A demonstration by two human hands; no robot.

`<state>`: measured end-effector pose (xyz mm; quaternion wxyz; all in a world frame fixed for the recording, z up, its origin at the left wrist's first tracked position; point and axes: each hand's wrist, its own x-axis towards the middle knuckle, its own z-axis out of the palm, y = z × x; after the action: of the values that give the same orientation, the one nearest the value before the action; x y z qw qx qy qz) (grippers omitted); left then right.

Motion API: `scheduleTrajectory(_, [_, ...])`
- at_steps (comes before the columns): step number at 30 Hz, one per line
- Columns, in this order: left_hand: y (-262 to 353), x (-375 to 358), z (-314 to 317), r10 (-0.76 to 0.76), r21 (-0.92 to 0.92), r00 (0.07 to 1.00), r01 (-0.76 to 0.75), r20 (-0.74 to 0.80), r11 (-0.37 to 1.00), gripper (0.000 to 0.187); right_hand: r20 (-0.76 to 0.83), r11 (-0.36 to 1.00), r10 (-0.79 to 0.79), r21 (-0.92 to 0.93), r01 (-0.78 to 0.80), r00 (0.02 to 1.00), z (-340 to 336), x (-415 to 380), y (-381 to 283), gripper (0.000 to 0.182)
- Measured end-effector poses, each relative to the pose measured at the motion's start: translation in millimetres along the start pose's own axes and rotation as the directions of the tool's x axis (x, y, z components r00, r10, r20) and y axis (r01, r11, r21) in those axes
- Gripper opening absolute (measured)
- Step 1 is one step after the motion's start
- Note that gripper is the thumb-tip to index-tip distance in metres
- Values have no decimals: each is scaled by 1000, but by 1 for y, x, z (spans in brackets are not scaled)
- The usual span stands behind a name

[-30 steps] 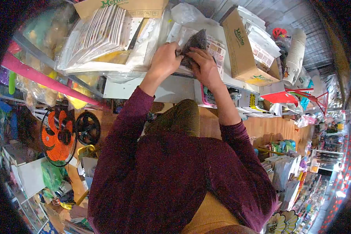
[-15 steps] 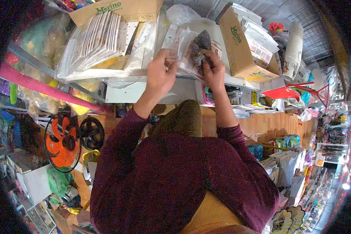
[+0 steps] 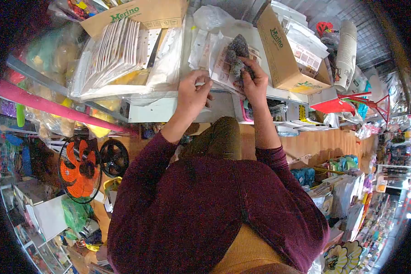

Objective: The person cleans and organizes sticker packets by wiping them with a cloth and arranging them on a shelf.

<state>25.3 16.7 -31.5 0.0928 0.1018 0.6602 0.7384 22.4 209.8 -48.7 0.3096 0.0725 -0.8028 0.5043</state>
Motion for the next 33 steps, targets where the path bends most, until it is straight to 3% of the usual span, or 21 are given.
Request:
scheduleTrajectory(2, [6,5,5,-84,-18,994,83,-64,996,20,1,1000,-13,7,13,1000,0,-2,2,30])
scheduleTrajectory(5, [0,15,6,-95,-82,995,94,-12,992,22,15,992,81,92,-82,997,0,-2,2,30])
scheduleTrajectory(8, [6,23,12,-138,-119,990,132,-40,984,23,8,999,-19,51,18,1000,0,-1,0,31])
scheduleTrajectory(10, [2,31,14,-141,-93,989,136,-49,986,23,6,974,127,190,-126,992,2,-3,3,30])
scheduleTrajectory(12, [-6,39,16,-143,-72,988,138,-62,988,23,15,989,69,129,-70,998,-1,-2,5,29])
scheduleTrajectory(13, [-10,42,17,-70,-11,994,70,-83,998,16,29,997,15,70,-17,999,-2,-2,5,29])
scheduleTrajectory(14, [-14,44,18,1,52,995,4,-100,999,10,31,998,13,68,-15,999,-2,-2,7,29])
scheduleTrajectory(17, [-15,45,17,-32,124,989,50,-141,991,17,42,989,71,127,-76,997,-1,-2,9,29])
scheduleTrajectory(20, [-6,38,16,-41,-12,988,40,-147,999,15,49,987,94,125,-99,994,-1,-3,5,30])
scheduleTrajectory(24, [4,27,15,-67,47,984,75,-167,996,15,52,998,26,61,-29,998,-1,-3,2,31])
scheduleTrajectory(26, [8,20,14,10,172,983,22,-184,985,16,61,1000,7,29,-9,998,0,0,-3,32])
scheduleTrajectory(28, [5,17,12,19,208,980,24,-199,978,17,119,978,-139,-137,155,983,-1,1,-8,32])
scheduleTrajectory(30, [-3,17,11,29,239,977,23,-212,971,18,182,959,-168,-196,203,969,-2,5,-18,31])
scheduleTrajectory(32, [-21,18,12,328,412,914,-210,-238,887,21,252,933,-191,-253,255,949,-3,8,-25,30])
scheduleTrajectory(33, [-26,17,11,326,404,912,-208,-248,891,21,276,929,-179,-269,254,944,-3,9,-28,29])
